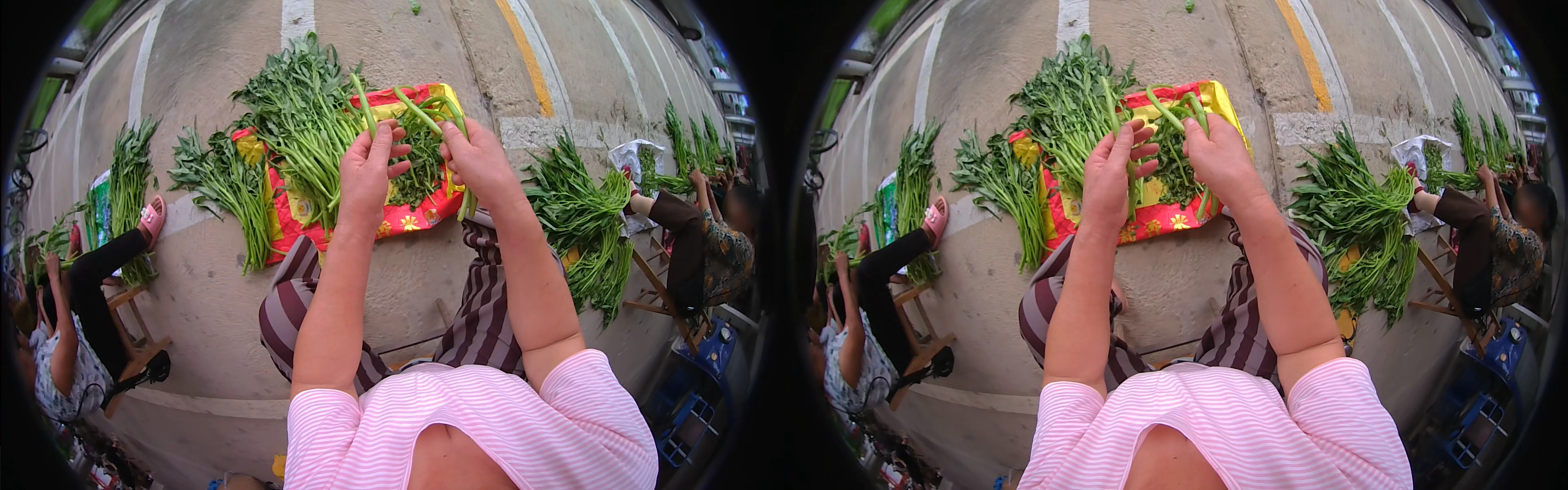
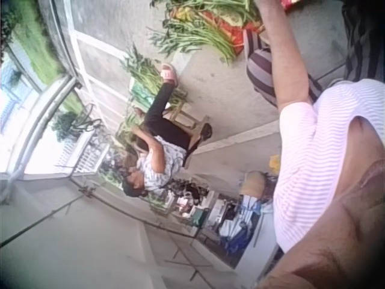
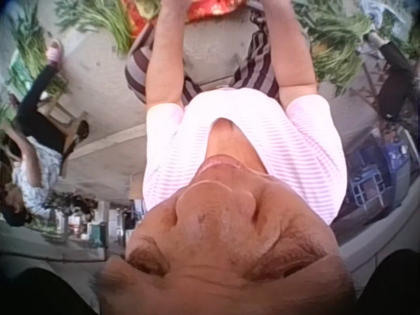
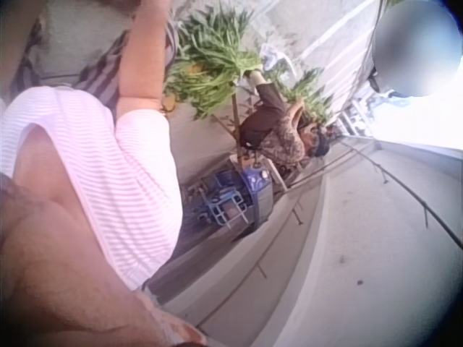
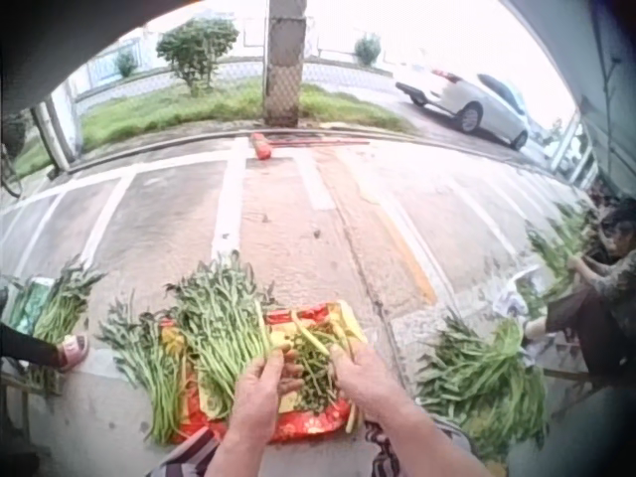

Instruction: The person picks leaves and small stems from bunches of green vegetables by hand and places them into a pile on a mat on the ground.

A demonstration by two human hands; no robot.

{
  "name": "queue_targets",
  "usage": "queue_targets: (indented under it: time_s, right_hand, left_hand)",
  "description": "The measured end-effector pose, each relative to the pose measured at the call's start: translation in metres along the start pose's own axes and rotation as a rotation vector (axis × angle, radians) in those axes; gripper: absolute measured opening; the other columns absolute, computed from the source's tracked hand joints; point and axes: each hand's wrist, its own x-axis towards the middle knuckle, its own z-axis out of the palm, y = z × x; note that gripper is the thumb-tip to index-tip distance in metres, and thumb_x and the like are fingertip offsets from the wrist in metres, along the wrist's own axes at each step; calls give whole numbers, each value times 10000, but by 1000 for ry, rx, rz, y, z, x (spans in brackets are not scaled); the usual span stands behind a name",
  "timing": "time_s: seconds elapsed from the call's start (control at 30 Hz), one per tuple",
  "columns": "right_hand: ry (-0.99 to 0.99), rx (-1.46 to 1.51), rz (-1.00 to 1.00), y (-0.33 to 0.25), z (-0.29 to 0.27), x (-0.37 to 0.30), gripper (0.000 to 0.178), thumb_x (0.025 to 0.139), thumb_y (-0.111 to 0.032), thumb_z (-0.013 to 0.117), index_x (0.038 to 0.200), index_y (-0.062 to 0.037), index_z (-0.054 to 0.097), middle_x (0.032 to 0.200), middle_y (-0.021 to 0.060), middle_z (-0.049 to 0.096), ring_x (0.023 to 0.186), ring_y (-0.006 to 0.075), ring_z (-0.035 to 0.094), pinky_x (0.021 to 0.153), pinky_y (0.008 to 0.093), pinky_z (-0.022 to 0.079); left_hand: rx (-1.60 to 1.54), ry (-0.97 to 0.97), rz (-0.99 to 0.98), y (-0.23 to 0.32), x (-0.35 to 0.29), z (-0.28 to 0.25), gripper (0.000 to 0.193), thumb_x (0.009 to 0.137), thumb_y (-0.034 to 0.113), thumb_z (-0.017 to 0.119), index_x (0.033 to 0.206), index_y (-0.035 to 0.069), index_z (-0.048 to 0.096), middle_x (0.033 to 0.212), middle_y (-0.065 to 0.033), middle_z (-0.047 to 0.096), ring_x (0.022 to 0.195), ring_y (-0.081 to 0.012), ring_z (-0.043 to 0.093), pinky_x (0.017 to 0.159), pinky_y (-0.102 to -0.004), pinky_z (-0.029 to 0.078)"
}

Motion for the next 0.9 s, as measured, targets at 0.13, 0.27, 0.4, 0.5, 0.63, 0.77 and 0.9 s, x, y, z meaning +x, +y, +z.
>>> queue_targets:
  time_s: [0.13, 0.27, 0.4, 0.5, 0.63, 0.77, 0.9]
  right_hand:
    - [-29, 235, 66, -12, -12, 4, 228, 998, -260, 479, 1028, -45, 552, 727, -40, 475, 513, 23, 360, 427, 190, 321]
    - [-179, 518, 135, -20, -24, 4, 249, 1014, -233, 455, 1111, -18, 534, 728, -55, 422, 517, -11, 311, 401, 140, 261]
    - [-300, 808, 208, -17, -34, 10, 249, 1022, -220, 435, 1100, 0, 524, 700, -54, 389, 506, 5, 318, 374, 144, 266]
    - [-399, 976, 242, -16, -38, 12, 263, 1030, -219, 416, 1084, 16, 521, 680, -49, 378, 498, 16, 324, 355, 157, 278]
    - [-472, 1035, 229, -15, -38, 11, 259, 1032, -211, 403, 1064, 14, 526, 669, -48, 379, 484, 18, 323, 351, 156, 284]
    - [-447, 983, 211, -18, -36, 8, 260, 1033, -211, 396, 1047, 11, 531, 660, -48, 377, 472, 15, 318, 349, 154, 287]
    - [-419, 928, 192, -19, -34, 4, 267, 1033, -227, 402, 1038, 5, 535, 659, -47, 377, 464, 9, 311, 353, 147, 287]
  left_hand:
    - [-55, 126, 107, 11, 2, -11, 323, 1002, 299, 506, 1160, 36, 605, 1042, -84, 673, 853, -123, 649, 700, -246, 542]
    - [-78, 125, 95, 12, 3, -16, 308, 1005, 287, 500, 1142, 34, 609, 1003, -78, 678, 819, -115, 649, 678, -239, 534]
    - [-93, 114, 91, 14, 1, -14, 308, 998, 286, 514, 1138, 28, 609, 1002, -75, 674, 806, -108, 642, 672, -238, 529]
    - [-105, 121, 87, 14, 0, -15, 269, 981, 275, 553, 1070, 38, 641, 934, -57, 681, 763, -91, 634, 648, -227, 521]
    - [-65, 92, 85, 12, 0, -13, 213, 957, 254, 601, 971, 52, 668, 844, -31, 678, 692, -68, 612, 606, -207, 497]
    - [-55, 62, 104, 9, 1, -14, 192, 944, 247, 623, 926, 61, 666, 794, -13, 660, 646, -57, 588, 579, -195, 475]
    - [-84, 71, 74, 11, 1, -14, 223, 957, 264, 599, 948, 48, 656, 819, -25, 653, 669, -72, 593, 598, -213, 489]
